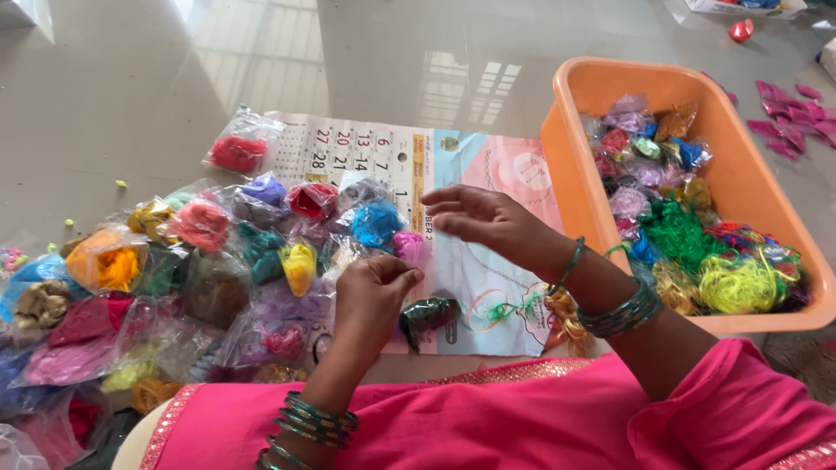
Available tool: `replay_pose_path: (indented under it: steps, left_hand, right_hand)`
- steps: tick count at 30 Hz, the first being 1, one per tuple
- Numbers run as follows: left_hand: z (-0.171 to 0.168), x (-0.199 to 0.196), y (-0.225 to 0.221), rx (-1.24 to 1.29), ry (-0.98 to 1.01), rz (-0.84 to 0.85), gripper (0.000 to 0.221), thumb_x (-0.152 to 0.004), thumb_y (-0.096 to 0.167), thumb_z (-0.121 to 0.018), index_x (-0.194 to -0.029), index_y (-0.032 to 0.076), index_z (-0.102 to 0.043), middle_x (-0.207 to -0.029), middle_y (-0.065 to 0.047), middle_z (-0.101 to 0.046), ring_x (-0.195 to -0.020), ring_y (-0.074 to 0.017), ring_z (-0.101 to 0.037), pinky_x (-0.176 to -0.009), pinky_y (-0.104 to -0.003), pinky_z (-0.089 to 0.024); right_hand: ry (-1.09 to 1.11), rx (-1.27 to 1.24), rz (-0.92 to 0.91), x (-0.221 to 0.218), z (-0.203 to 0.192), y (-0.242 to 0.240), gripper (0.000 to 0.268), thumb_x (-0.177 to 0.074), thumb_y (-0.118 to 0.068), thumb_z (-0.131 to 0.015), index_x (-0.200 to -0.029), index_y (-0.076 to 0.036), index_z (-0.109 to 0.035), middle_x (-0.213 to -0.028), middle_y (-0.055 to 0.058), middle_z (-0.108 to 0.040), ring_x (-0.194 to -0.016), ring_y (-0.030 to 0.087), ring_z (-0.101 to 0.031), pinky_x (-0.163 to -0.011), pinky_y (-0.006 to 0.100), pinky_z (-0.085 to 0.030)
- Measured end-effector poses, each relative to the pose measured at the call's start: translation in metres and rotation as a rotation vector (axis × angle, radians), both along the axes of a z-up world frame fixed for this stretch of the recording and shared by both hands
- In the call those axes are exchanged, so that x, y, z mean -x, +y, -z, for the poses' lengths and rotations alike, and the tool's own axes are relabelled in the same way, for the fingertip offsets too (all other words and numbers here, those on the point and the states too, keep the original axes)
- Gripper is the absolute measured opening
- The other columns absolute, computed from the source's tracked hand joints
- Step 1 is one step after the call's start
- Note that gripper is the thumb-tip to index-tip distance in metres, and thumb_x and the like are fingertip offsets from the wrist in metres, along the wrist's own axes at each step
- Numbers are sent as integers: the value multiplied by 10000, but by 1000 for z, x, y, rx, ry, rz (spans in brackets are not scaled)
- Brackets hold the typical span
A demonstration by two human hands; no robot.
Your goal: The person sits on the floor and twists and rolls pink wool fiber between their palms to form a thick wool cord, repeatedly rolling sections and joining the strand longer. Colorful wool bundles and a plastic basin of fibers sit around them on the floor.
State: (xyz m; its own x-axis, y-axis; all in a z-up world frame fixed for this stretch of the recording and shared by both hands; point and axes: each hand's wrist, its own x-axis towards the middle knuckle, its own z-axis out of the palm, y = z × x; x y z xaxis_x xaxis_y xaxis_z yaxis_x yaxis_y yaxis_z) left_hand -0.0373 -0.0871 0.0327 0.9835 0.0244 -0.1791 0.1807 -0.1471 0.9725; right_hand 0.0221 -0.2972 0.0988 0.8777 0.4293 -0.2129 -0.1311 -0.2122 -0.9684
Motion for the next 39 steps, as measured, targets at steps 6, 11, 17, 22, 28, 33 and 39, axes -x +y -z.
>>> replay_pose_path:
  steps: [6, 11, 17, 22, 28, 33, 39]
  left_hand:
    - [-20, 2, 5, -133, 4, 19, 138, -765, 160, -847, -788, 30, -806, -640, -62, -745, -548, -67, -613, -519, -281, -484]
    - [-27, 5, 2, -269, 32, -38, 243, -724, 235, -895, -719, 25, -774, -601, -99, -704, -528, -118, -595, -519, -322, -474]
    - [-26, 12, -7, -458, -229, -58, 176, -779, 202, -835, -798, 37, -774, -707, -146, -718, -637, -248, -710, -590, -369, -527]
    - [-23, 9, -8, -230, -186, -91, 178, -845, 203, -766, -941, 55, -786, -755, -104, -759, -646, -170, -750, -592, -327, -561]
    - [-23, 9, -11, -90, -153, -124, 219, -863, 191, -750, -1015, 39, -791, -773, -97, -782, -672, -142, -755, -607, -305, -576]
    - [-22, 8, -10, -109, -152, -120, 269, -821, 173, -766, -1048, 28, -764, -763, -119, -778, -654, -159, -743, -597, -315, -579]
    - [-13, 5, -5, -195, -230, -137, 184, -918, 120, -690, -1037, 26, -795, -800, -152, -759, -661, -144, -728, -619, -307, -558]
  right_hand:
    - [-422, 262, -65, 11, -14, 9, 366, -899, -234, -779, -1192, -31, -696, -1072, 53, -658, -933, 82, -599, -773, 263, -548]
    - [-40, 96, -112, 19, -4, 22, 231, -947, -216, -735, -1011, 5, -759, -853, 48, -749, -745, 69, -685, -666, 246, -584]
    - [73, -9, -46, 21, 27, 31, 228, -949, -201, -711, -1008, 12, -763, -882, 49, -766, -786, 85, -717, -719, 249, -616]
    - [117, -29, 70, 15, 35, 21, 228, -964, -192, -689, -1057, -5, -779, -931, 47, -769, -829, 102, -712, -765, 261, -609]
    - [213, -141, 165, 20, 23, 25, 208, -937, -139, -698, -1102, -14, -710, -976, 73, -759, -874, 151, -745, -817, 310, -625]
    - [247, -246, 161, 20, 19, 28, 264, -933, -127, -677, -1174, -27, -636, -999, 106, -753, -905, 190, -757, -866, 354, -639]
    - [294, -259, 116, 21, 21, 32, 305, -935, -148, -672, -1206, -26, -602, -1028, 126, -753, -965, 207, -760, -901, 362, -634]
